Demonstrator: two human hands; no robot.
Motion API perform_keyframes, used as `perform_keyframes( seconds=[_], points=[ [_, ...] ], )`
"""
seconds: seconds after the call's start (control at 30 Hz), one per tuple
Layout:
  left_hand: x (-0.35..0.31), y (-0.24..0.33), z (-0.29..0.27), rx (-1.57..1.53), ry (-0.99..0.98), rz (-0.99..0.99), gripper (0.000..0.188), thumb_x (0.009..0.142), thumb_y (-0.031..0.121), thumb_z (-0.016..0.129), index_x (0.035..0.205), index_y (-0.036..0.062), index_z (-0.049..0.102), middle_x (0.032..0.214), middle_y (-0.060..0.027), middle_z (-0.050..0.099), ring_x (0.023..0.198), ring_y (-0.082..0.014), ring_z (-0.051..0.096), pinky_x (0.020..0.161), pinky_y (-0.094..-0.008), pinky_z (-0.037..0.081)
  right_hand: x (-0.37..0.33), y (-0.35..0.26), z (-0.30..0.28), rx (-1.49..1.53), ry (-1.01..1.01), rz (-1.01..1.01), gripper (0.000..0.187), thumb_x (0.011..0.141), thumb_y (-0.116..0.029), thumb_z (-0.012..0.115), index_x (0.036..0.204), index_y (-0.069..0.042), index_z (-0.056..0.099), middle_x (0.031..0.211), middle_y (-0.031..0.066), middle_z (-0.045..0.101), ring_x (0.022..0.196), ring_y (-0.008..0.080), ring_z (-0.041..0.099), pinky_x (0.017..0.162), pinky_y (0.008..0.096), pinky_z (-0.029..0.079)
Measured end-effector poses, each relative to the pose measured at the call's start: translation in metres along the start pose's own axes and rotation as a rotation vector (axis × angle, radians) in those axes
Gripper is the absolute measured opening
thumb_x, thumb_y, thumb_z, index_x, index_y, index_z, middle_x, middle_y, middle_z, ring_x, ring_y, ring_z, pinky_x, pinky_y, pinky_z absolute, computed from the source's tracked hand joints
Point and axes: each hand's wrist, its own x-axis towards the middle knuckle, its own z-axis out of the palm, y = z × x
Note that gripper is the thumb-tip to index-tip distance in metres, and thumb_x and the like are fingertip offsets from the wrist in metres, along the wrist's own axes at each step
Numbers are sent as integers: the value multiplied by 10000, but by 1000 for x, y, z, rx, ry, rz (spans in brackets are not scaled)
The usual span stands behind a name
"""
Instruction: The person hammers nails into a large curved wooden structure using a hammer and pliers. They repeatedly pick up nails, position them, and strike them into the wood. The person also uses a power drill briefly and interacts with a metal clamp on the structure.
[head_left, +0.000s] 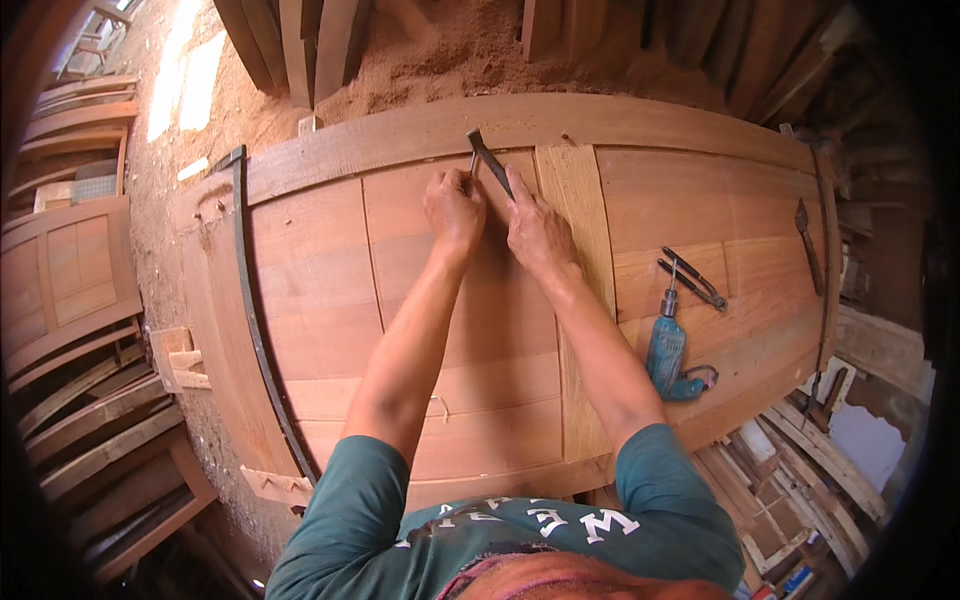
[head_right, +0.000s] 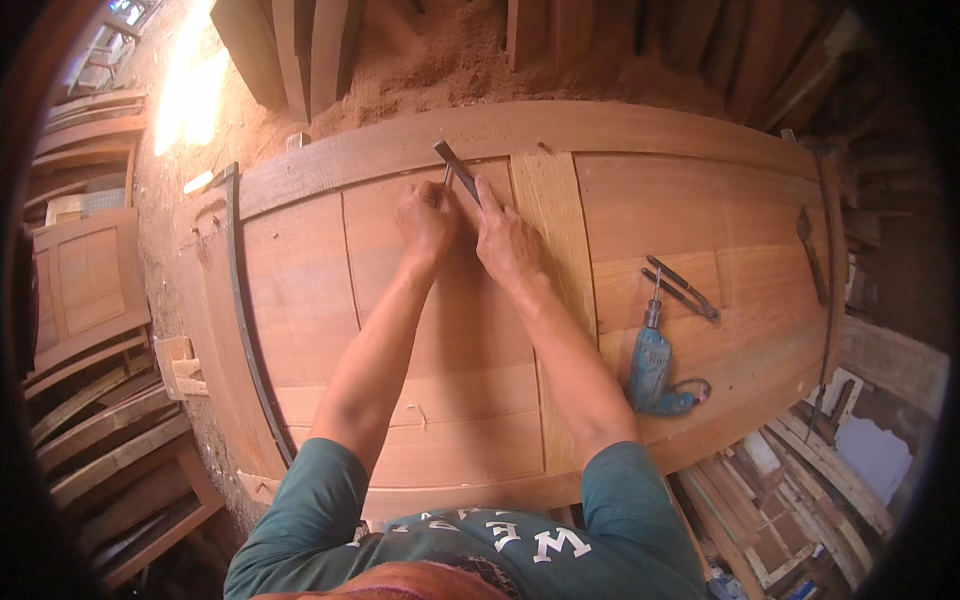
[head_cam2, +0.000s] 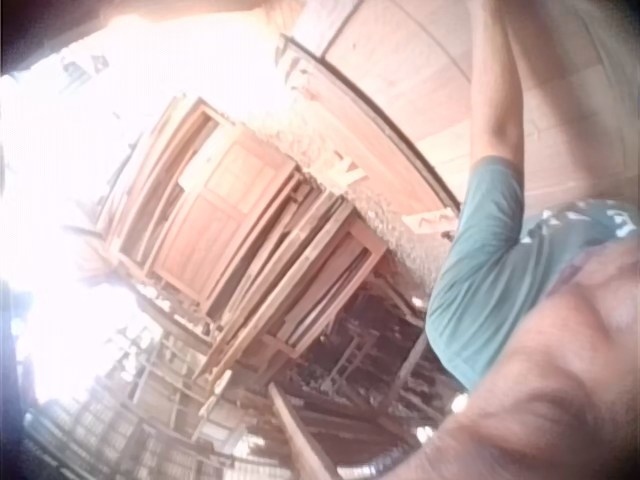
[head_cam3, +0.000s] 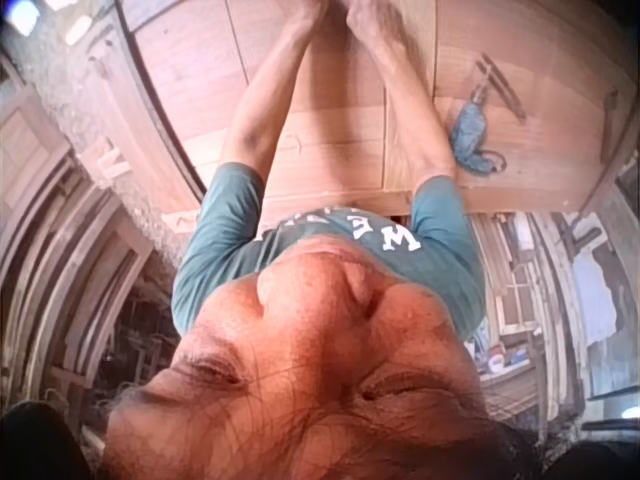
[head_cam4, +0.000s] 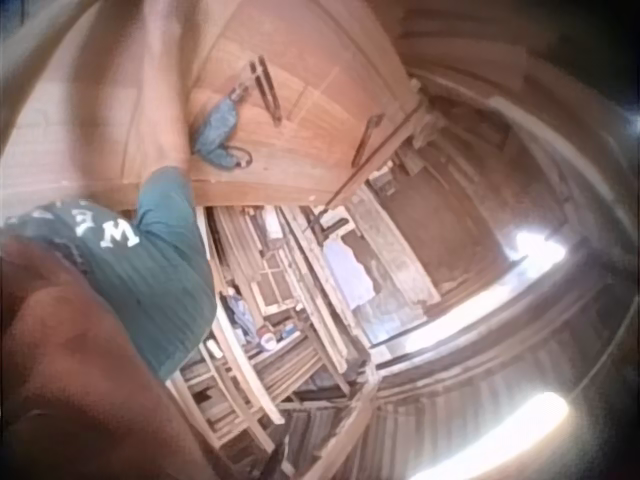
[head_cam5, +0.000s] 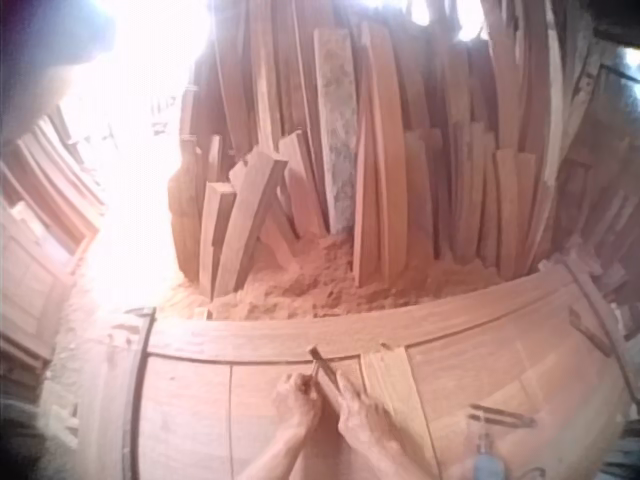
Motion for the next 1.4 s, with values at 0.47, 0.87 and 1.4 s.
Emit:
perform_keyframes(
  seconds=[0.47, 0.87, 1.4],
  points=[
    [30, -8, -46, -325, -189, -478, 180, 926, 175, 742, 994, 19, 798, 1031, -244, 767, 953, -395, 753, 871, -470, 577, -14, -34, -8, 366, 210, -147, 489, 1075, -201, 552, 1556, -118, 514, 1128, 276, 738, 1011, 409, 749, 848, 502, 571],
    [-39, -234, -241, 268, 448, -154, 121, 1011, 114, 668, 1066, 10, 695, 1013, -177, 682, 993, -379, 657, 878, -477, 519, 1, -195, 93, 163, -45, -616, 553, 1076, -181, 558, 1618, -221, 452, 953, 228, 718, 769, 398, 738, 673, 548, 603],
    [-34, -229, -241, 174, 470, -188, 86, 986, 78, 657, 1052, 24, 663, 1008, -174, 628, 993, -381, 601, 906, -487, 486, 31, -263, 144, -147, -86, -590, 573, 1069, -142, 561, 1618, -271, 458, 930, 200, 703, 787, 388, 728, 714, 524, 603]
  ],
)
